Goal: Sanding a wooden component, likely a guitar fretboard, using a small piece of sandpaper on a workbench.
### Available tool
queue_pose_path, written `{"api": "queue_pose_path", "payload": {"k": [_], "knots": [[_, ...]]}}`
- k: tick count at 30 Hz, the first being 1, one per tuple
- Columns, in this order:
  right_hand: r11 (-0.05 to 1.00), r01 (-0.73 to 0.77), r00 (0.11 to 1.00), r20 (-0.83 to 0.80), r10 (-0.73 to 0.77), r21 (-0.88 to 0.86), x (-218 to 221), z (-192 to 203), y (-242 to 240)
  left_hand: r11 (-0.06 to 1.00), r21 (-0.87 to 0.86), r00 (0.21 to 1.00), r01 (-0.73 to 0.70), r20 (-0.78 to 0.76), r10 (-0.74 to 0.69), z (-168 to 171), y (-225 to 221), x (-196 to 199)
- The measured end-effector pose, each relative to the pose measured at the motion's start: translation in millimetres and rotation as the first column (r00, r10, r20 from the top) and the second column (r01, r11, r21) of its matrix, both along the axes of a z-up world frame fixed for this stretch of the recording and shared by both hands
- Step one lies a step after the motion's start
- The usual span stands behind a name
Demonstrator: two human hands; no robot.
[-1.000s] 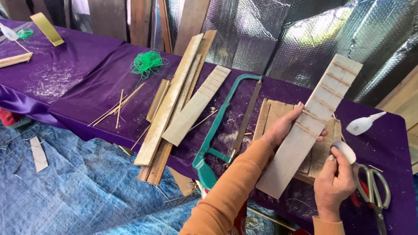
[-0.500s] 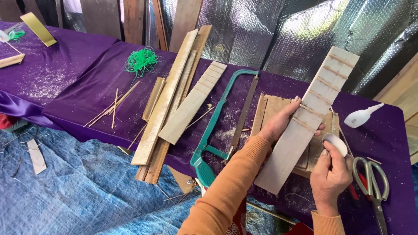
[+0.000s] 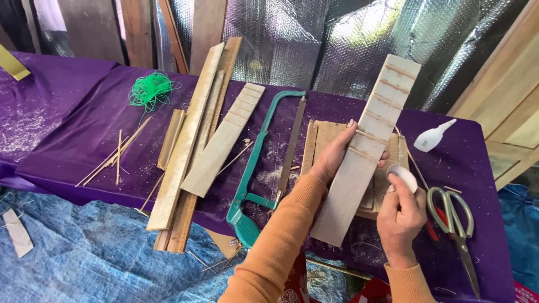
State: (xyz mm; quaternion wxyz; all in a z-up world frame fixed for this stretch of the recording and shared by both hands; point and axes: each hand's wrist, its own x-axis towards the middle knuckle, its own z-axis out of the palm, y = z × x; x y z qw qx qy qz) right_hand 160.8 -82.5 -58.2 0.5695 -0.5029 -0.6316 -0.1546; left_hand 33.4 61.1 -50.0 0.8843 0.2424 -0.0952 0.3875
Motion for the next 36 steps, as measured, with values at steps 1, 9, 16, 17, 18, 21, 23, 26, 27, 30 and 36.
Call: {"api": "queue_pose_path", "payload": {"k": [1,9,16,17,18,21,23,26,27,30,36], "knots": [[1.0,-0.002,1.0,-0.001,0.002,0.003,-2,1,-1,1.0,0.003,1.0,-0.002,-0.001,0.002,0,1,-1],[0.981,-0.045,0.989,0.129,0.071,-0.187,-10,25,3,0.996,-0.024,0.985,-0.091,-0.152,0.087,4,-8,-6],[0.951,-0.084,0.976,0.167,0.139,-0.297,-13,14,-17,0.997,-0.054,0.998,0.058,0.02,-0.057,-10,1,1],[0.946,-0.109,0.978,0.137,0.157,-0.306,-8,15,-12,0.998,-0.052,0.999,0.036,-0.038,-0.038,-9,0,-1],[0.941,-0.13,0.979,0.107,0.171,-0.312,-1,18,-6,0.999,-0.047,0.995,0.018,-0.095,-0.022,-6,-1,-2],[0.947,-0.089,0.981,0.138,0.137,-0.309,1,23,-3,0.996,-0.085,0.997,0.03,-0.07,-0.036,-10,0,0],[0.927,-0.114,0.974,0.143,0.175,-0.358,-4,15,-15,0.996,-0.075,0.997,0.052,-0.054,-0.056,-7,2,-1],[0.88,-0.158,0.962,0.132,0.24,-0.448,-7,9,-28,0.997,-0.05,0.997,0.065,-0.037,-0.067,-10,2,1],[0.858,-0.182,0.956,0.119,0.269,-0.479,-6,9,-31,0.998,-0.026,0.998,0.052,-0.037,-0.053,-11,3,2],[0.919,-0.141,0.974,0.116,0.196,-0.367,-2,27,-14,0.999,-0.053,0.978,-0.01,-0.207,-0.001,4,-7,-7],[0.873,-0.198,0.937,0.176,0.302,-0.445,-9,12,-26,0.998,0.032,0.998,0.054,-0.018,-0.053,0,-4,-1]]}}
